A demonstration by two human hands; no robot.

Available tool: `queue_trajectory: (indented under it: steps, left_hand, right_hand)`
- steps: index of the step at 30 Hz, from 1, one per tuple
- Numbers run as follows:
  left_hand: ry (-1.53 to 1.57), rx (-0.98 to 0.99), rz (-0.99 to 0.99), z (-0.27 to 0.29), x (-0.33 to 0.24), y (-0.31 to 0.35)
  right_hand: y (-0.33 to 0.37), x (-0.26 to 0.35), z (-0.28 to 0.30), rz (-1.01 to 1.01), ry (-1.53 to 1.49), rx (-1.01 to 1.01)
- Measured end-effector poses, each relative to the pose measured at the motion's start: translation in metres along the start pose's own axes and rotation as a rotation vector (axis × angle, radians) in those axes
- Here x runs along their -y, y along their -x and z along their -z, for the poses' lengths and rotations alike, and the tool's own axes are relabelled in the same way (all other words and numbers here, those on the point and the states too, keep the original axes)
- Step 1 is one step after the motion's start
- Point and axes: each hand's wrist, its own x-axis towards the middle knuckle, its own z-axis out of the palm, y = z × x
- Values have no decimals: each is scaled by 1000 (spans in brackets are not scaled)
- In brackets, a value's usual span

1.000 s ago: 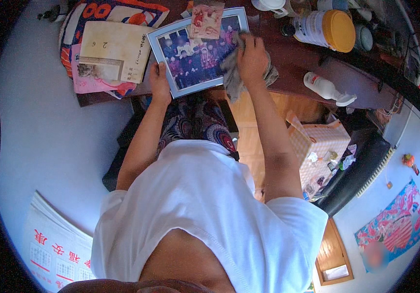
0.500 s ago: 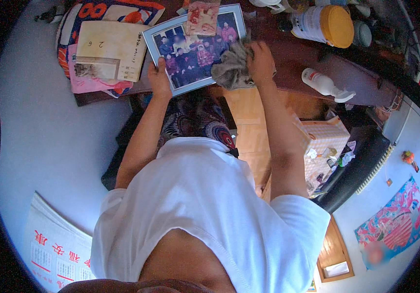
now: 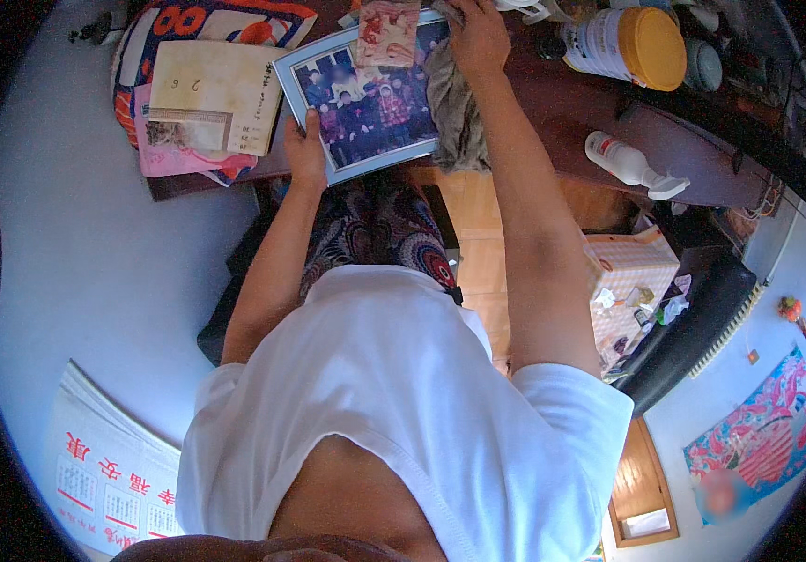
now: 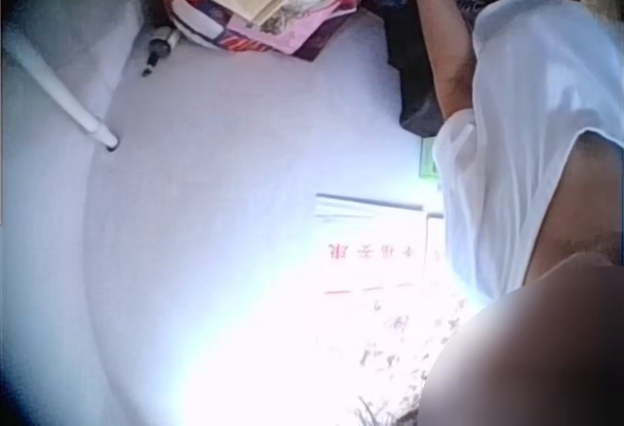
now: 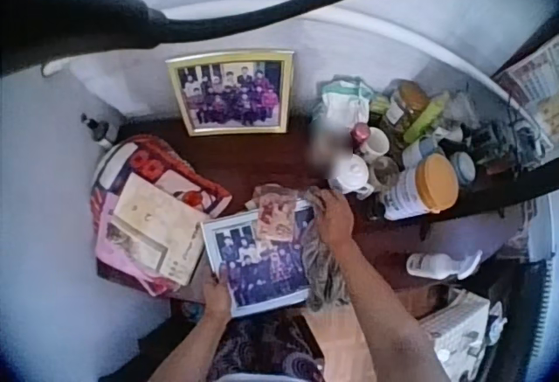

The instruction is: The person wipes the back and front of a photo frame with a cloth, sprays a cleaning solution onto the glass, and continues wiping the frame and surrounding table area. The person handles a spray bottle and multiple cloths while cleaning the frame and nearby surfaces.

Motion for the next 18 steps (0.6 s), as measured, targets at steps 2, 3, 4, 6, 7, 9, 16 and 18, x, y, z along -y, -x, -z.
queue_trajectory:
  steps: [2,3,4,6,7,9,16,18]
  left_hand:
    - [47,-1,-28,-1,4,0]
    - [70,-1,-41,-1,6,0]
    - [74,-8,-60,-2,7,0]
    - [89,-29,-99,-6,5,1]
    - [46,-47,-89,-6,6,0]
    - [-40,-85,-66,-3,12,-3]
    - [29,-77,-79,-7,11,-1]
    - [43,-66,-98,-8,10,0]
  right_hand:
    - [2,-2,1,0,9,12]
    - [3,-4,1,-1,14,18]
    - [11,-8,1,-3,24,16]
    - [37,-21,2,2,47,14]
    - [53,-28,6,0,48,76]
    - [88,-32,20,-28,36,172]
    - [196,-43,67,-61,65,366]
    - [205,-54,72,-52,-17,433]
